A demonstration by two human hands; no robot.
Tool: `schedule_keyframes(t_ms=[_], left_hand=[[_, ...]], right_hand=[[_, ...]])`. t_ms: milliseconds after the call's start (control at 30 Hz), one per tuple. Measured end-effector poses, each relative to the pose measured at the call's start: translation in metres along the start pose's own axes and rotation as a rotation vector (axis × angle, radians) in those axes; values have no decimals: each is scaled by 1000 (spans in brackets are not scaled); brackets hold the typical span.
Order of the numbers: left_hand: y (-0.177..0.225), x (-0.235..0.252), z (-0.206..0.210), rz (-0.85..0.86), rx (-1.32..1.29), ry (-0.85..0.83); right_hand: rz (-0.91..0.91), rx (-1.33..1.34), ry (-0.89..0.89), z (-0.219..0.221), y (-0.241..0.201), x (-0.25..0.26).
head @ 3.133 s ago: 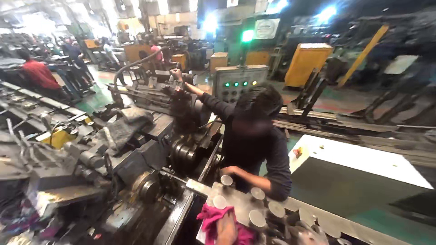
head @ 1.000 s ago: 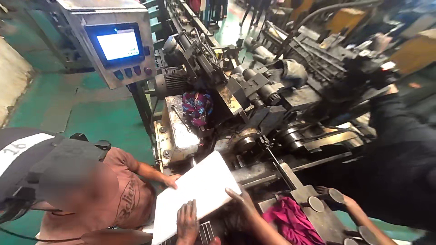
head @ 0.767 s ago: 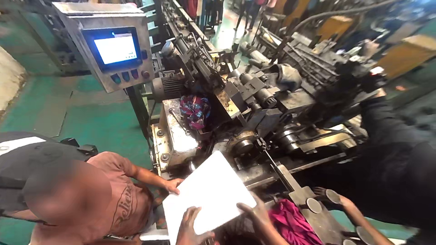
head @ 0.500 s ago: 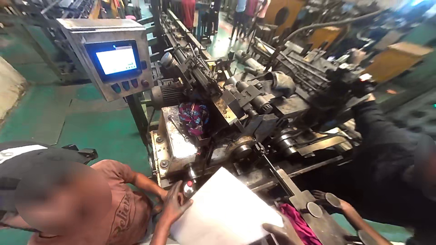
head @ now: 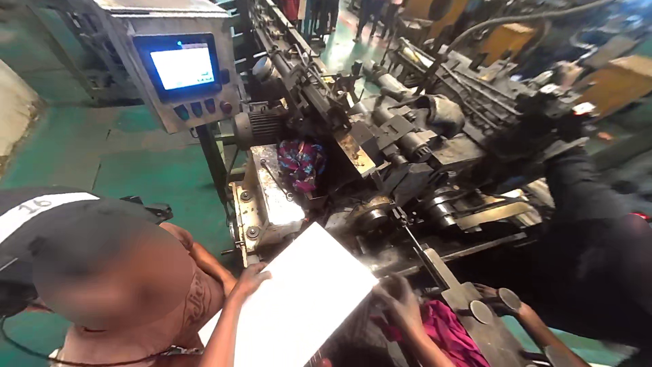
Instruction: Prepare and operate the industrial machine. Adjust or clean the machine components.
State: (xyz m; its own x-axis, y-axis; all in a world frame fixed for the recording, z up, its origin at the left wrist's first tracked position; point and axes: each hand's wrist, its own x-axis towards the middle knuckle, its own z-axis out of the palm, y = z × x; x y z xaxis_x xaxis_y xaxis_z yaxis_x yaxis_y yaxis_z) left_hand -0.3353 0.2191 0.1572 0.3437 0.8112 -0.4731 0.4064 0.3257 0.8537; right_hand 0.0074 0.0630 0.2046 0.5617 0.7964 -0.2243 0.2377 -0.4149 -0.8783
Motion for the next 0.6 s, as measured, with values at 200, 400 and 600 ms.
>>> schedule_keyframes(t_ms=[200, 400, 600], left_hand=[[-24, 2, -2, -104, 55, 29], [-32, -3, 22, -135, 20, -99], [-64, -23, 10, -202, -47, -67]], right_hand=[[-23, 192, -613, 60, -45, -42], [435, 329, -940, 91, -43, -51], [406, 239, -715, 82, -52, -17]])
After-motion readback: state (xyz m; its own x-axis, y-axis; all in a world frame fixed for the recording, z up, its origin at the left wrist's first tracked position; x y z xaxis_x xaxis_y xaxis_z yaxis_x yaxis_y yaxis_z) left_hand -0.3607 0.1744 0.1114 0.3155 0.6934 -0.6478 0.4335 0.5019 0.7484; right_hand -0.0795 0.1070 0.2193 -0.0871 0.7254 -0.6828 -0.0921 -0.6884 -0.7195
